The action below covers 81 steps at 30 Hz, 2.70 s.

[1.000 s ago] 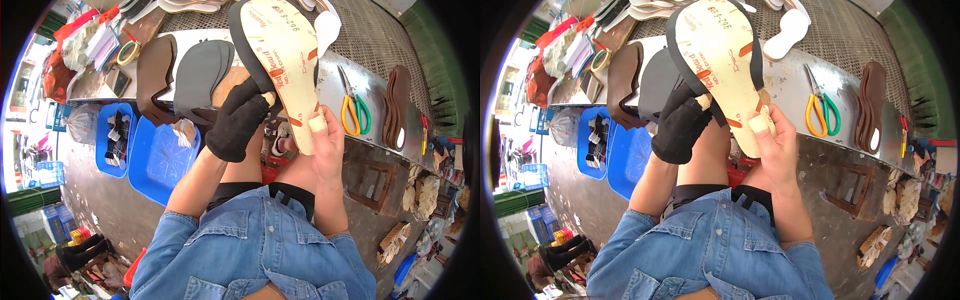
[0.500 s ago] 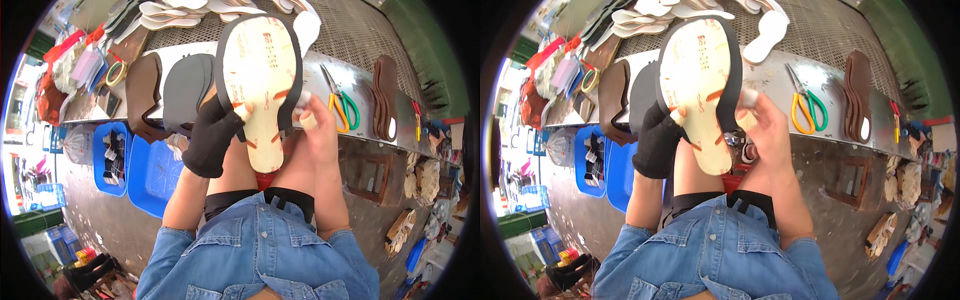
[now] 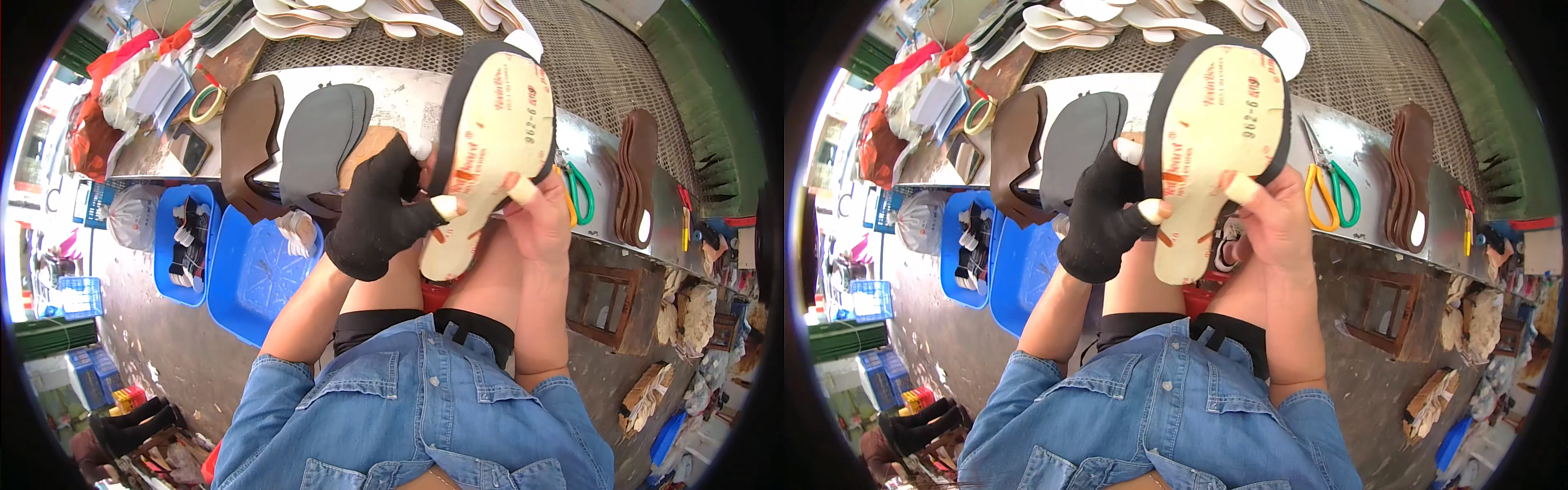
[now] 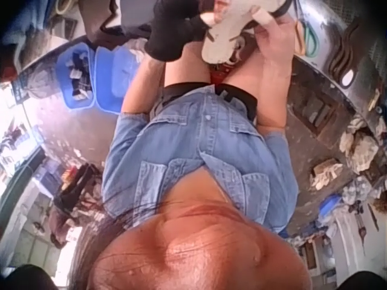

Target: Glueing and assembling the components of shoe soles using a workbench and various shoe parts.

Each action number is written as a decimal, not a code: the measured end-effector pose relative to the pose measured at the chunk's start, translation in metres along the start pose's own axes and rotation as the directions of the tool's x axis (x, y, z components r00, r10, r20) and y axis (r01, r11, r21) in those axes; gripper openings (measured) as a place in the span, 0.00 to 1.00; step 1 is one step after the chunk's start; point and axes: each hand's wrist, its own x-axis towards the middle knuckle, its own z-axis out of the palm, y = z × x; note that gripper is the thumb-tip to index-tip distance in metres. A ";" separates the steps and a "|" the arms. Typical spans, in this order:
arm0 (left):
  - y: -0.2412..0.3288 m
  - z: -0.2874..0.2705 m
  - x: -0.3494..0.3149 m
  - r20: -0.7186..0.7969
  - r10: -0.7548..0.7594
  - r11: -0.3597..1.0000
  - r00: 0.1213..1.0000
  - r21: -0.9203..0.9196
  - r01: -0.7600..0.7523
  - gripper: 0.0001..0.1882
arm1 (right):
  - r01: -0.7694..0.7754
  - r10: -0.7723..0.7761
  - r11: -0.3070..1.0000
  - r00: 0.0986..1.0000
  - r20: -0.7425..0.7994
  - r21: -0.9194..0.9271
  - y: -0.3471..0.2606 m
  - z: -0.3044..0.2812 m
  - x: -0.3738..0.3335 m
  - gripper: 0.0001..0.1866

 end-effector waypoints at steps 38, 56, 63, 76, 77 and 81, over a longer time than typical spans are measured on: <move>-0.005 0.019 0.012 -0.043 0.365 0.928 0.930 0.098 -0.360 0.26 | 0.044 -0.043 0.966 0.999 0.010 -0.254 0.012 0.023 -0.018 0.12; -0.020 0.024 -0.004 -0.018 -0.126 0.705 0.992 -0.705 0.077 0.24 | -0.088 0.151 0.906 0.981 0.121 -0.415 0.010 0.000 -0.018 0.17; 0.029 -0.004 0.015 -0.031 0.637 0.546 0.770 0.724 -0.422 0.39 | -0.027 0.424 0.465 0.884 0.196 -0.885 -0.040 -0.020 0.008 0.16; -0.002 0.004 0.017 0.067 -0.139 0.981 0.988 -0.125 0.147 0.20 | 0.021 -0.139 0.767 0.981 -0.134 -0.641 -0.020 0.023 -0.022 0.07; -0.001 0.007 0.015 0.045 -0.133 0.977 0.990 -0.164 0.139 0.21 | 0.023 -0.142 0.766 0.981 -0.134 -0.642 -0.014 0.021 -0.020 0.07; 0.006 0.016 0.008 -0.008 -0.144 0.956 0.989 -0.260 0.137 0.16 | 0.112 -0.236 0.745 0.966 -0.103 -0.658 -0.011 0.026 -0.008 0.11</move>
